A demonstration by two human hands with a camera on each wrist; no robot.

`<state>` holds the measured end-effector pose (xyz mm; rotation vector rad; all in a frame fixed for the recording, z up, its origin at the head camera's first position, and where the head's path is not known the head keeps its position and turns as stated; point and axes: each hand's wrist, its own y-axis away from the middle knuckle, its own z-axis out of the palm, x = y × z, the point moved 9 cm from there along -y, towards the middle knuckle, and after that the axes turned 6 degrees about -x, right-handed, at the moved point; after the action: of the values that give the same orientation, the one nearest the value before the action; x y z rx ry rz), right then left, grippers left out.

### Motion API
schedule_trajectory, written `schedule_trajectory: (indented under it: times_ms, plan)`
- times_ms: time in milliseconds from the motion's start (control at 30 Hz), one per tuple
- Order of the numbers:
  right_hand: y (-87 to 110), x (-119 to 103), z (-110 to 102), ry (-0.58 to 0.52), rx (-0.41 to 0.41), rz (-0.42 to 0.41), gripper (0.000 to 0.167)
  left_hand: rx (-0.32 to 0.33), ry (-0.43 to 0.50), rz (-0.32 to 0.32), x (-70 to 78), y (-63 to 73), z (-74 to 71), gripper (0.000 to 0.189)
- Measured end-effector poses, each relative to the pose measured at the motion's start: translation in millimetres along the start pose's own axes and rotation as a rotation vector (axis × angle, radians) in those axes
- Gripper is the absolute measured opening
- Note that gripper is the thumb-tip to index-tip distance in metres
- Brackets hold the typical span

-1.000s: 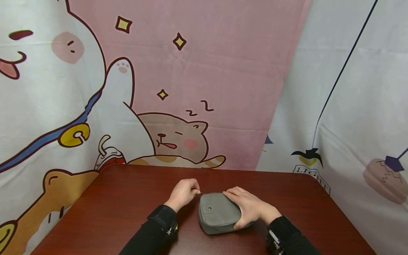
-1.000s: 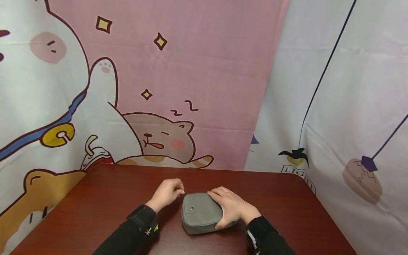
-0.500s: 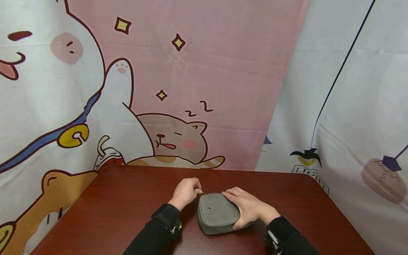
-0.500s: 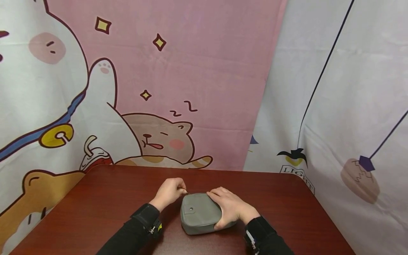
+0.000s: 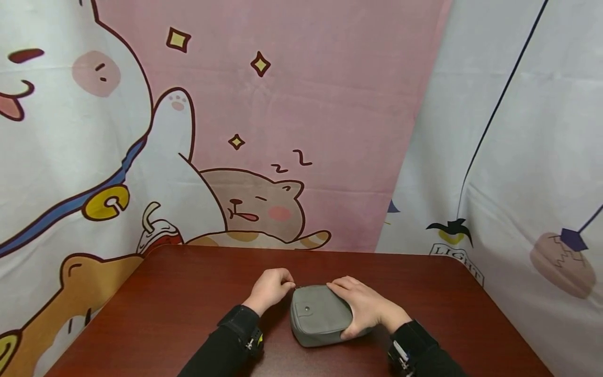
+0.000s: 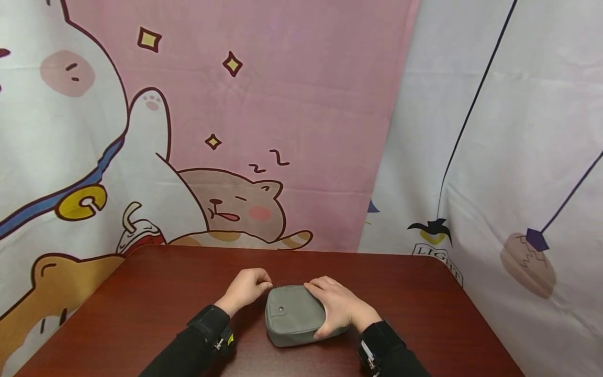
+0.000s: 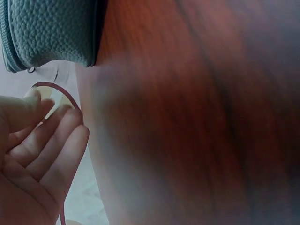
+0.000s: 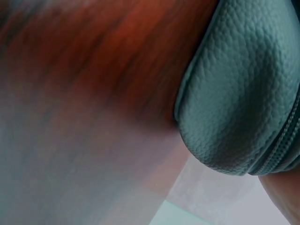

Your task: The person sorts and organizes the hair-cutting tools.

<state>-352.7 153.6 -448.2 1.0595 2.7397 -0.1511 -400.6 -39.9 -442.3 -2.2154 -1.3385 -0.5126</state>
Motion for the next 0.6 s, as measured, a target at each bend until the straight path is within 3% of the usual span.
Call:
schedule_trajectory:
  times_ms: [600]
  plan:
    - [-8.2, -3, -4, 0.06, 0.111, 0.067, 0.11, 0.101, 0.031, -0.032, -12.8, 36.2, -28.4, 0.004]
